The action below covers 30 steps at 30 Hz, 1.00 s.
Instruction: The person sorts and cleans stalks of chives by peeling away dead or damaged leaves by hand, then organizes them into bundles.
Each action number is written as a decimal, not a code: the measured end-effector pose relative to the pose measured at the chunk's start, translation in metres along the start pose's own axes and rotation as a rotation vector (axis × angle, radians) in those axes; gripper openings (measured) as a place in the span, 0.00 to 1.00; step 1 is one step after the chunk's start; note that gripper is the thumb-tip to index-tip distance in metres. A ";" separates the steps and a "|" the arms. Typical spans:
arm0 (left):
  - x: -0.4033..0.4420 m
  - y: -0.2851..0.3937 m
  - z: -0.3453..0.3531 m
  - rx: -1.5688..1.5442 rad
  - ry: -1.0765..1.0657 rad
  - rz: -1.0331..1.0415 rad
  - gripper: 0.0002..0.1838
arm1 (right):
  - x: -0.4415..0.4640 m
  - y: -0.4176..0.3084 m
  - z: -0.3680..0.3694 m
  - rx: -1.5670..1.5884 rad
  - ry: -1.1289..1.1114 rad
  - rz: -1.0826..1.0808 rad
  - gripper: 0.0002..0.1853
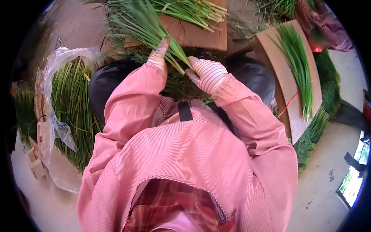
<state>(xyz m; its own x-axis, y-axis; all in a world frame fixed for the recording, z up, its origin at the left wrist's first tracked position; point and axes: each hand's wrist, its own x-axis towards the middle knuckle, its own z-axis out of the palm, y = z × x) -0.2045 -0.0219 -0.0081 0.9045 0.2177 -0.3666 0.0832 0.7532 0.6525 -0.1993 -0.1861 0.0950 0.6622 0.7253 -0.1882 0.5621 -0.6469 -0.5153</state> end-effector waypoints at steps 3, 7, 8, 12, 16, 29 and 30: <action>-0.016 0.014 0.014 -0.187 0.150 -0.198 0.15 | -0.009 0.011 0.015 0.325 -0.062 -0.082 0.20; -0.017 0.011 0.022 -0.345 0.111 -0.116 0.14 | -0.003 0.037 0.010 1.085 -0.075 0.168 0.21; -0.016 0.010 0.022 -0.335 0.113 -0.123 0.14 | 0.003 0.043 0.014 1.141 -0.027 0.205 0.21; -0.010 -0.003 0.016 -0.258 0.019 -0.119 0.14 | 0.035 0.039 0.029 0.990 0.056 0.169 0.19; -0.002 -0.006 0.004 -0.261 0.033 -0.170 0.14 | 0.049 0.040 0.039 1.279 0.074 0.290 0.16; -0.007 0.030 0.014 -0.097 0.124 -0.029 0.13 | 0.045 0.018 0.050 1.637 0.417 0.279 0.10; -0.007 0.034 0.016 -0.046 0.171 0.018 0.13 | 0.042 0.018 0.051 1.570 0.417 0.262 0.10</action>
<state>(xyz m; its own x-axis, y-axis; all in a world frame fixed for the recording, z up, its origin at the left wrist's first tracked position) -0.2017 -0.0076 0.0272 0.8212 0.3306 -0.4651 0.0448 0.7752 0.6301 -0.1864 -0.1548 0.0356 0.8782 0.3635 -0.3109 -0.4291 0.3114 -0.8479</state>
